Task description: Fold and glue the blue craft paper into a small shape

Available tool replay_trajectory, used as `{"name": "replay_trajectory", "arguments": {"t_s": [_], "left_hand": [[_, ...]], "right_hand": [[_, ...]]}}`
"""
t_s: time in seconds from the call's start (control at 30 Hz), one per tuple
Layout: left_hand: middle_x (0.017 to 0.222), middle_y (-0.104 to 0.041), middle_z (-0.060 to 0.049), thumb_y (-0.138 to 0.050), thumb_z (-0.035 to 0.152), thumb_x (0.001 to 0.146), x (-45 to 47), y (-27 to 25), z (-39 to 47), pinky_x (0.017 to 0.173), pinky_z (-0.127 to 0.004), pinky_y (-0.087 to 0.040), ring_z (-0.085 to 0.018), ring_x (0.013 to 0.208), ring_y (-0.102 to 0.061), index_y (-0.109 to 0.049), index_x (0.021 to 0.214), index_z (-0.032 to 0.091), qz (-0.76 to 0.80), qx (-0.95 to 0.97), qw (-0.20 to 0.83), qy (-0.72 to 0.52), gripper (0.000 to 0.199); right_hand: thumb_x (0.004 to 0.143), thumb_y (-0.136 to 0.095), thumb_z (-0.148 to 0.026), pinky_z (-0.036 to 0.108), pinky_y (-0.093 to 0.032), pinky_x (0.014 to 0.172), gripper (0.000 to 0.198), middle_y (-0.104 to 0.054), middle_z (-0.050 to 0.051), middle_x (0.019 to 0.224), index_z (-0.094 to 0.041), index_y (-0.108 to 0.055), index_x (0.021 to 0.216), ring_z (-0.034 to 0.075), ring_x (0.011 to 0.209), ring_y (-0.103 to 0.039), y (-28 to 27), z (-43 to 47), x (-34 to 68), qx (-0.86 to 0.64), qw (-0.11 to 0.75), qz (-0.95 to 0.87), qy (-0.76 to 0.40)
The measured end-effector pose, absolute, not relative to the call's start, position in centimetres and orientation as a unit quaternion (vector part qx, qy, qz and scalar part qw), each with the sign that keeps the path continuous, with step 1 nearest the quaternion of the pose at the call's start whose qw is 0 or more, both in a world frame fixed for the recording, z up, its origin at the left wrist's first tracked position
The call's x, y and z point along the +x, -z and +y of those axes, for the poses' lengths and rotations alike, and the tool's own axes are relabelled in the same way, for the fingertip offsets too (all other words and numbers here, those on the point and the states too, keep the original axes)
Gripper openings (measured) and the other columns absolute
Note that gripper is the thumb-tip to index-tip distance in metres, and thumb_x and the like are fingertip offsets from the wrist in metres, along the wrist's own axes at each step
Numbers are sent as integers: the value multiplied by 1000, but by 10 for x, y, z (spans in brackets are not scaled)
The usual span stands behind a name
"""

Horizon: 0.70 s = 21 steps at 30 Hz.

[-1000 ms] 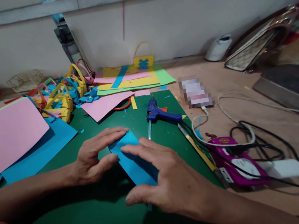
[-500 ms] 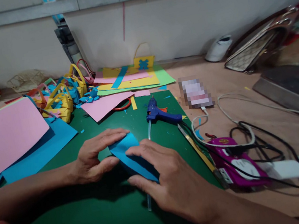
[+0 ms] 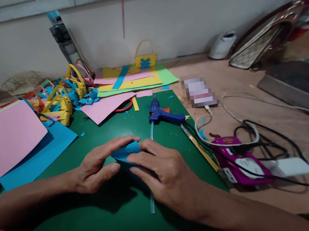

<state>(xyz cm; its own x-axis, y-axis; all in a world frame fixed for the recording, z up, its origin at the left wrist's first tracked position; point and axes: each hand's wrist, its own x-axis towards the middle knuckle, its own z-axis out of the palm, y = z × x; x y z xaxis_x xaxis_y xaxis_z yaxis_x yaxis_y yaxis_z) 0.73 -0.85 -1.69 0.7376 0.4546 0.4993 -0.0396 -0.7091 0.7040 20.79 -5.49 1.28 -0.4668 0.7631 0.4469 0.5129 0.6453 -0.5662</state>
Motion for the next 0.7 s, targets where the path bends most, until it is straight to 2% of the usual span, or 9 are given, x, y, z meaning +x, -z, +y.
{"name": "replay_trajectory", "arguments": {"t_s": [0.13,0.23,0.53,0.7], "left_hand": [[141,-38,-14,-45,18,88,9,16,-12,108,-37,-32,-21,131,-37,-18,143,20,120,833,427,-330,61],[142,-37,-13,-44,18,89,11,16,-13,109,-38,-30,-20,132,-35,-17,144,22,128,820,447,-333,62],[141,-41,-8,-38,20,91,11,12,-18,109,-36,-30,-20,130,-38,-24,142,24,149,795,480,-340,53],[141,-41,-8,-40,23,90,10,11,-17,109,-37,-29,-22,132,-36,-26,142,23,154,783,496,-341,53]], "right_hand": [[82,-54,-14,28,-49,69,11,-59,2,73,-21,-57,74,15,76,-60,-12,-53,206,-394,361,-829,-165],[83,-54,-14,28,-49,71,10,-61,2,74,-21,-57,75,15,79,-61,-12,-52,205,-400,363,-826,-165],[86,-48,-15,25,-46,63,17,-54,0,67,-21,-48,70,13,71,-58,-12,-55,201,-418,350,-830,-117],[83,-54,-12,24,-47,65,11,-58,0,71,-20,-54,76,12,72,-60,-11,-54,200,-393,394,-823,-111]]}}
